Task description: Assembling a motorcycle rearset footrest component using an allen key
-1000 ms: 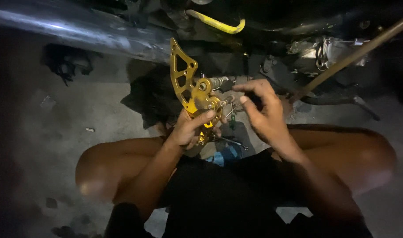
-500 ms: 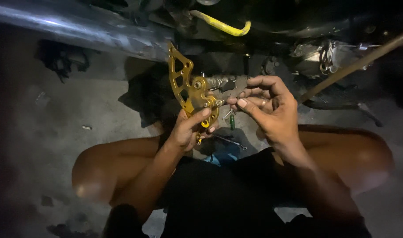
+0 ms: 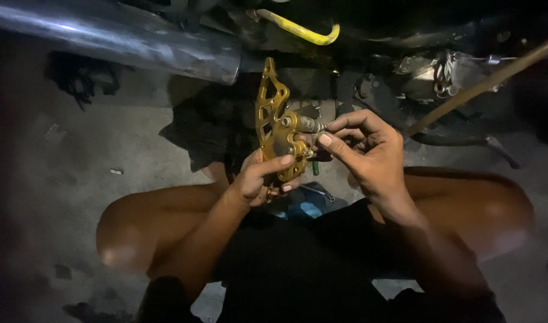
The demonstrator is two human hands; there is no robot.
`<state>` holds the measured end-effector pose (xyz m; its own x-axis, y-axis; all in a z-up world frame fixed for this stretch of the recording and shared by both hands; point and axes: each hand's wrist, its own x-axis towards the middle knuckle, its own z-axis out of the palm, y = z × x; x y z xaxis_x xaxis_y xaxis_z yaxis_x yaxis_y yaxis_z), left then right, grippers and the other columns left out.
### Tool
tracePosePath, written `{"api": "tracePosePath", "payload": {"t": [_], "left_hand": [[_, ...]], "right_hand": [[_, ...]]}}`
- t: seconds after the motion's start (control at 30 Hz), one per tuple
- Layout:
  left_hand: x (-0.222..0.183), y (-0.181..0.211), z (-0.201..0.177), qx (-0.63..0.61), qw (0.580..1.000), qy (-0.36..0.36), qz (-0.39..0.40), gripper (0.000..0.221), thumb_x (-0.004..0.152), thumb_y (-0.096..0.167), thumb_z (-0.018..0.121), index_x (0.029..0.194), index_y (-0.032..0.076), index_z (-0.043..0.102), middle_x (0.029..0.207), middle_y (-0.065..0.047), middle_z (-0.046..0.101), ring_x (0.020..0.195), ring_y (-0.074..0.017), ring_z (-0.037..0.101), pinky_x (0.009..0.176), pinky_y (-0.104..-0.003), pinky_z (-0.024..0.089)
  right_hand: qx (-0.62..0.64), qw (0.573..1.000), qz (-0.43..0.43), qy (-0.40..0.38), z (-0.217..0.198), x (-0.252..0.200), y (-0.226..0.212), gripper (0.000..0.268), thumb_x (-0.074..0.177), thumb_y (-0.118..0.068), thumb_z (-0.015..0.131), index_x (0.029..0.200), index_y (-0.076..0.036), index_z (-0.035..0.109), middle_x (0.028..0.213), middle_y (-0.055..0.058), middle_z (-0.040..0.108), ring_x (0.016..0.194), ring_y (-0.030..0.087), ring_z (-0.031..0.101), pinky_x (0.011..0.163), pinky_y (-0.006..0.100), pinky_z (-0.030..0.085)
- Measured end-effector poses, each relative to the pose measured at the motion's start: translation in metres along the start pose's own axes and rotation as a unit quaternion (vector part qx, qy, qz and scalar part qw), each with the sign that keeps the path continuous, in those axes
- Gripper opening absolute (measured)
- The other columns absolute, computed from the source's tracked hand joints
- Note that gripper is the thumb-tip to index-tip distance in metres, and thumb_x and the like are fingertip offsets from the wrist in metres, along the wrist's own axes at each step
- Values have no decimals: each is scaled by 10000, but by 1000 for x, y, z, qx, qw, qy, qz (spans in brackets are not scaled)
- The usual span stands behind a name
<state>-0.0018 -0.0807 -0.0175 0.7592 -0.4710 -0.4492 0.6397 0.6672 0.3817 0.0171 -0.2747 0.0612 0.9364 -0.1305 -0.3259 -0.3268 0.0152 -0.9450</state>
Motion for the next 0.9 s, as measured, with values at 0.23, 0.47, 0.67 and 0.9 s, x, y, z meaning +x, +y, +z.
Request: {"api": "tracePosePath", "payload": {"t": [0.23,0.47,0.67,0.9], "left_hand": [[-1,-6,-4,13,1000,6,-15,290,886,99,708,1150,17,620,836,-209,655,425,-245,551,260,-201,313],[4,-10,-16,-9,1000,7,-3,271,929,130,674,1164,20,595,793,-216,622,443,-252,564,271,-191,328],[-1,-8,-6,15,1000,-2,14,273,928,109,673,1180,24,610,808,-204,624,469,-261,577,276,-194,341],[-9,-4,1,42,998,18,40,334,936,44,671,1259,-4,597,814,-225,614,495,-303,612,298,-188,360]], "right_hand": [[-36,999,-38,8,-1,-6,-5,194,863,13,848,977,45,694,819,210,743,751,163,711,625,273,607],[-56,982,-175,43,8,-16,-3,240,842,74,871,1048,38,752,896,193,757,858,203,737,768,366,629],[-90,960,-264,35,8,-8,0,166,871,134,793,997,37,747,953,207,755,914,331,755,822,451,625],[-167,927,-326,-76,14,-4,-4,179,877,146,684,995,43,770,973,203,736,899,401,744,776,494,615]]}}
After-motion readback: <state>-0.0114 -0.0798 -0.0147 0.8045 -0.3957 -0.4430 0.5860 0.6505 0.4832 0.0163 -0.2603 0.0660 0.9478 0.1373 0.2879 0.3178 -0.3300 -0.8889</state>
